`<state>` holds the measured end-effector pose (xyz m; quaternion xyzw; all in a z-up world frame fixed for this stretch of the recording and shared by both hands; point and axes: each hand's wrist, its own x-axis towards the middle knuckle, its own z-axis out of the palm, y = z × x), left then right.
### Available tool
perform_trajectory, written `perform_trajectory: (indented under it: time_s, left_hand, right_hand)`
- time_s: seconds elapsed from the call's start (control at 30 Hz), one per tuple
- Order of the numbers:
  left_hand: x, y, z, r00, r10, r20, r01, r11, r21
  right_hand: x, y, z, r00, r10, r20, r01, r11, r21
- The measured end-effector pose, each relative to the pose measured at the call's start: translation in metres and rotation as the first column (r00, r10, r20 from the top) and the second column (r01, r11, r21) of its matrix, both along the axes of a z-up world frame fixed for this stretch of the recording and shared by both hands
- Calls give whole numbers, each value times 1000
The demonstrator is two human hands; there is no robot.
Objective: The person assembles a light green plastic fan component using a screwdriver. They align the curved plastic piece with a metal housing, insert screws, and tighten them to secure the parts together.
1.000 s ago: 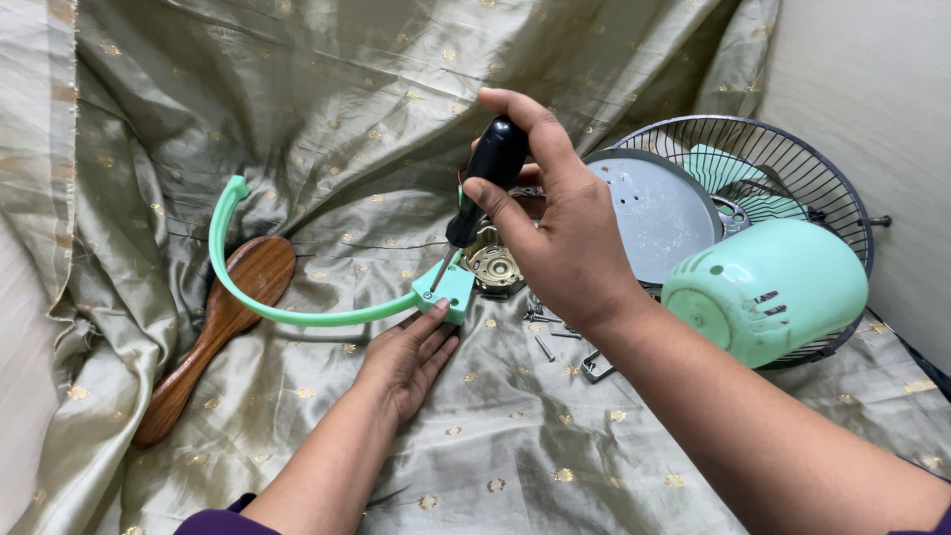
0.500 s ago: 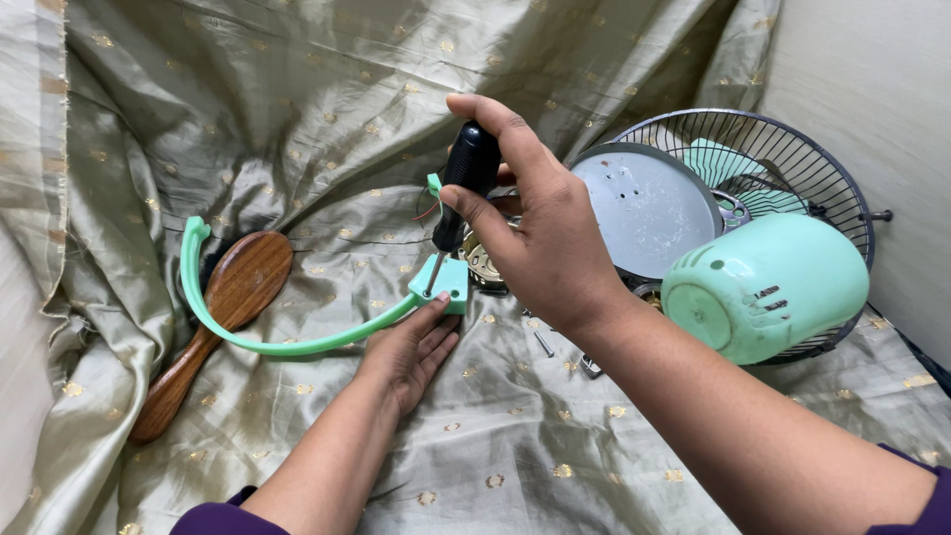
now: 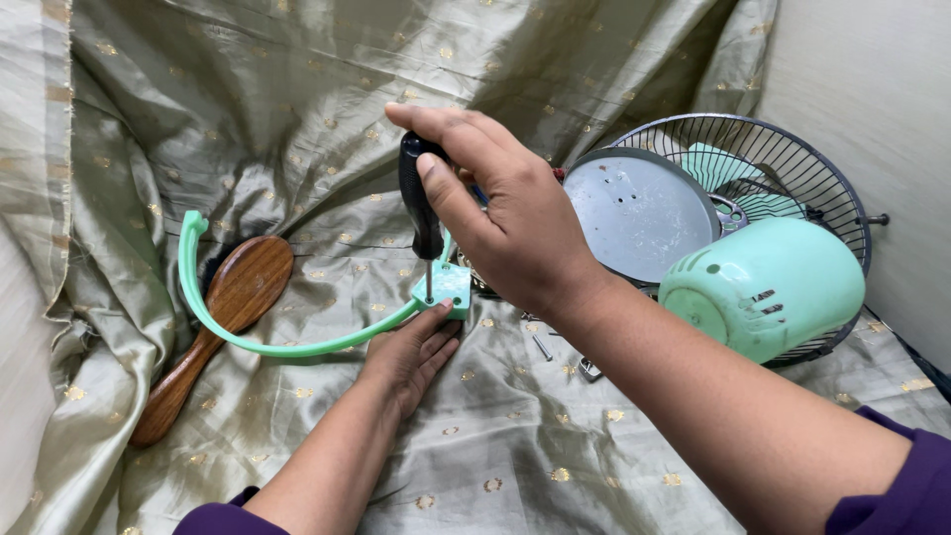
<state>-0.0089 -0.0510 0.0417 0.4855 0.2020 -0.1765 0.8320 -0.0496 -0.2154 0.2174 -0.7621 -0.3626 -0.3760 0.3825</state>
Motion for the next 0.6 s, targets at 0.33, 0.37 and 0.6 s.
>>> perform_trajectory:
  time_s: [0.33, 0.37, 0.6]
  left_hand:
    - [-1, 0, -1, 1000, -6, 8, 6, 1000, 25]
    - [0, 1, -1, 1000, -9, 9, 9, 1000, 22]
    - [2, 0, -1, 999, 22, -36, -22, 1000, 5]
  right_hand:
    - [7, 2, 14, 989, -124, -76, 132, 985, 107]
    - [7, 1, 14, 985, -156, -68, 163, 981, 101]
    - [6, -3, 11, 1000, -21, 7, 20, 988, 154]
